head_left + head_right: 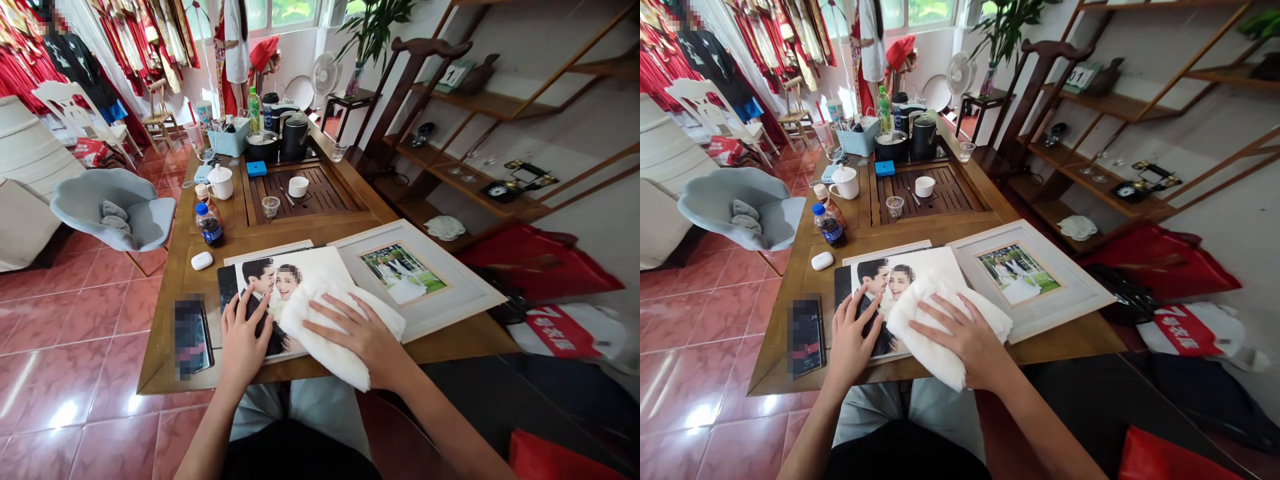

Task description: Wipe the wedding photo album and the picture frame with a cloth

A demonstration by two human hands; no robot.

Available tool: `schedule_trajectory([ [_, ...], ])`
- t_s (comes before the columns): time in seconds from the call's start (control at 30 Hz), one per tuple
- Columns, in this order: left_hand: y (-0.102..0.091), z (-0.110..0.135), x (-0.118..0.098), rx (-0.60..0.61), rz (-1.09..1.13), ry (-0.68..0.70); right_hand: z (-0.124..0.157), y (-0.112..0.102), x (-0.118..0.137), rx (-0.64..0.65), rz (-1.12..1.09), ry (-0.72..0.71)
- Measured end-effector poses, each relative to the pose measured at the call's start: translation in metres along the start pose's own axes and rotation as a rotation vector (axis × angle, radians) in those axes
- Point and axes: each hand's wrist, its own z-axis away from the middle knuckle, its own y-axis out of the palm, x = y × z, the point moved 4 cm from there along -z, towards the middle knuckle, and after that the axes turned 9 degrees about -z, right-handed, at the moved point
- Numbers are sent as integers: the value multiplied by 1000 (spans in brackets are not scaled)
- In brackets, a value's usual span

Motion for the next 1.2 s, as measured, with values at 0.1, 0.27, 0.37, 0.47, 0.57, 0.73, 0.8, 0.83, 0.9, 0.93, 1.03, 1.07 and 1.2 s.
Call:
schedule_trajectory([
  [0.1, 1, 0, 1, 0, 3, 8, 6, -6, -17, -32, 19, 66],
  [0.27, 2, 0, 2, -8, 7, 18, 5, -10, -37, -90, 29, 185],
  [0.37, 3, 0, 1, -16, 10, 17, -3, -10, -39, -105, 37, 245],
  [0.47, 3, 0, 0, -18, 11, 15, -12, -7, -34, -99, 44, 280],
  [0.57, 3, 0, -1, -26, 8, 9, -21, -4, -23, -91, 35, 270],
  [0.73, 3, 1, -2, -22, -2, 6, -32, 2, 4, -37, -10, 183],
  [0.8, 3, 1, -1, -10, -2, 6, -32, 5, 12, -31, -23, 120],
  [0.83, 3, 1, -1, -3, -2, 5, -31, 6, 15, -37, -23, 85],
  [0.9, 3, 1, 0, 7, 0, 0, -26, 7, 15, -78, -8, 23],
  [0.93, 3, 0, 1, 10, 3, -3, -23, 6, 13, -116, 5, -5],
  [1.03, 3, 0, 1, 5, 12, -12, -7, -5, 4, -271, 52, -62],
  [1.07, 3, 0, 1, 3, 15, -14, -1, -11, -1, -323, 63, -67],
  [1.2, 5, 0, 3, -2, 65, -33, 28, -35, -26, -459, 126, 34],
])
